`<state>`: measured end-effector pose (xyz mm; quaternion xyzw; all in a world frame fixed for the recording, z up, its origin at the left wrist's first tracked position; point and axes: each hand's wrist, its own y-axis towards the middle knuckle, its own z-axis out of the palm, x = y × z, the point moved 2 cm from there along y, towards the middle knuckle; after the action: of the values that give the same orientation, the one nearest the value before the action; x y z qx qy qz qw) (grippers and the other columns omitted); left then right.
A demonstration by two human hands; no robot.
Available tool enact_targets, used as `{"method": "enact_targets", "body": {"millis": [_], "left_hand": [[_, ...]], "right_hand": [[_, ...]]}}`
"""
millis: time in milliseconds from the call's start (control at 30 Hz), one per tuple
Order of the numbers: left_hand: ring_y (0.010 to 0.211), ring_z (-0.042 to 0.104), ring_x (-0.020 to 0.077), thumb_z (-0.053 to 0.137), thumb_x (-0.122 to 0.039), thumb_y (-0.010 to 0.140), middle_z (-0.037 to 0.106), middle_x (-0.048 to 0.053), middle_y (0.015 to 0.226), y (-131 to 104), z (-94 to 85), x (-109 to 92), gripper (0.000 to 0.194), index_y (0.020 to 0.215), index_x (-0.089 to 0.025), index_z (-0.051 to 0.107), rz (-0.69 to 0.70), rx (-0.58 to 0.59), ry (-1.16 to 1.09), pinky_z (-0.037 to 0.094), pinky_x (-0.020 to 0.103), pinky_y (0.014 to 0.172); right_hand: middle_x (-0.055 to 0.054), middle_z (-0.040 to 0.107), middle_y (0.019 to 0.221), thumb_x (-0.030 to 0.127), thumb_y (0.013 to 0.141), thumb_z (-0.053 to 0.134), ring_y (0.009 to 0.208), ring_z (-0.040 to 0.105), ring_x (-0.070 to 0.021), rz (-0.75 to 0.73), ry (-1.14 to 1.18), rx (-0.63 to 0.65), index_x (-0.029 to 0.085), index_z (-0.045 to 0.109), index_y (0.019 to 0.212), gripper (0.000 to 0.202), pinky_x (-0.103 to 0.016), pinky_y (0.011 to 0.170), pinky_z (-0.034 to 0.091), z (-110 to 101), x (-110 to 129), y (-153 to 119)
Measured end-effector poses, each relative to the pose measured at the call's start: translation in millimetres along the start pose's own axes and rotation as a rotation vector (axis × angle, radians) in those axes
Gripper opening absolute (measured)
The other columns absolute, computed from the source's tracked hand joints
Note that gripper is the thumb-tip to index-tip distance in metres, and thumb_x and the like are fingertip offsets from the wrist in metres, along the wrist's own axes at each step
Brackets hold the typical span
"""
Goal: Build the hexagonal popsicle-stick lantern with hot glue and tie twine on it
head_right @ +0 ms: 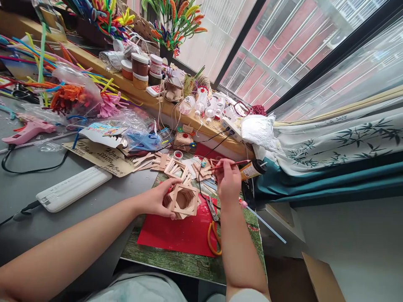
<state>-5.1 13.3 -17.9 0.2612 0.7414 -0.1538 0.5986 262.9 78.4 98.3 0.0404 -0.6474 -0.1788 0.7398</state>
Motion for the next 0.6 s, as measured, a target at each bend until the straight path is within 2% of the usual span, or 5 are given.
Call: {"method": "enact_targets", "body": {"millis": [133, 233, 333, 467, 600], "left_hand": [[0.137, 0.065, 0.0383, 0.101, -0.048, 0.065, 0.056, 0.014, 0.158, 2, 1.9, -1, 0.12, 0.165, -0.031, 0.037, -0.005, 0.024, -0.02, 0.055, 0.05, 0.115], [0.138, 0.065, 0.0381, 0.101, -0.047, 0.065, 0.058, 0.014, 0.156, 2, 2.6, -2, 0.12, 0.164, -0.031, 0.036, -0.007, 0.016, -0.049, 0.054, 0.051, 0.116], [0.14, 0.063, 0.0398, 0.103, -0.048, 0.063, 0.058, 0.015, 0.156, 1, 1.8, -3, 0.12, 0.164, -0.031, 0.041, -0.005, -0.004, -0.057, 0.052, 0.053, 0.119], [0.148, 0.057, 0.0414, 0.105, -0.05, 0.06, 0.051, 0.015, 0.165, 0, 1.4, 1, 0.126, 0.166, -0.034, 0.04, -0.004, -0.004, -0.07, 0.048, 0.054, 0.123], [0.156, 0.049, 0.0423, 0.106, -0.048, 0.059, 0.039, 0.017, 0.175, -1, 2.3, 7, 0.137, 0.172, -0.034, 0.03, 0.018, 0.006, -0.05, 0.043, 0.054, 0.129]], "right_hand": [[-0.002, 0.074, 0.09, 0.049, 0.093, 0.085, 0.072, 0.069, -0.0163, 0.139, -0.238, 0.253, 0.024, 0.077, 0.099, 0.027, -0.032, 0.07, 0.062, -3, 5, -68], [-0.004, 0.073, 0.099, 0.05, 0.091, 0.087, 0.081, 0.068, -0.0178, 0.171, -0.348, 0.332, 0.024, 0.079, 0.118, 0.038, -0.032, 0.075, 0.059, -3, -6, -86], [-0.003, 0.07, 0.106, 0.049, 0.086, 0.09, 0.085, 0.063, -0.0156, 0.056, -0.277, 0.054, 0.024, 0.075, 0.121, 0.046, -0.029, 0.077, 0.055, -19, -16, -84], [0.003, 0.062, 0.089, 0.049, 0.099, 0.072, 0.069, 0.054, -0.0111, 0.037, -0.07, -0.351, 0.024, 0.066, 0.099, 0.026, -0.024, 0.064, 0.046, -40, -35, -108], [0.005, 0.051, 0.067, 0.044, 0.101, 0.067, 0.055, 0.041, -0.0112, 0.117, -0.062, -0.308, 0.023, 0.056, 0.076, 0.034, -0.024, 0.051, 0.031, -34, -62, -159]]}}
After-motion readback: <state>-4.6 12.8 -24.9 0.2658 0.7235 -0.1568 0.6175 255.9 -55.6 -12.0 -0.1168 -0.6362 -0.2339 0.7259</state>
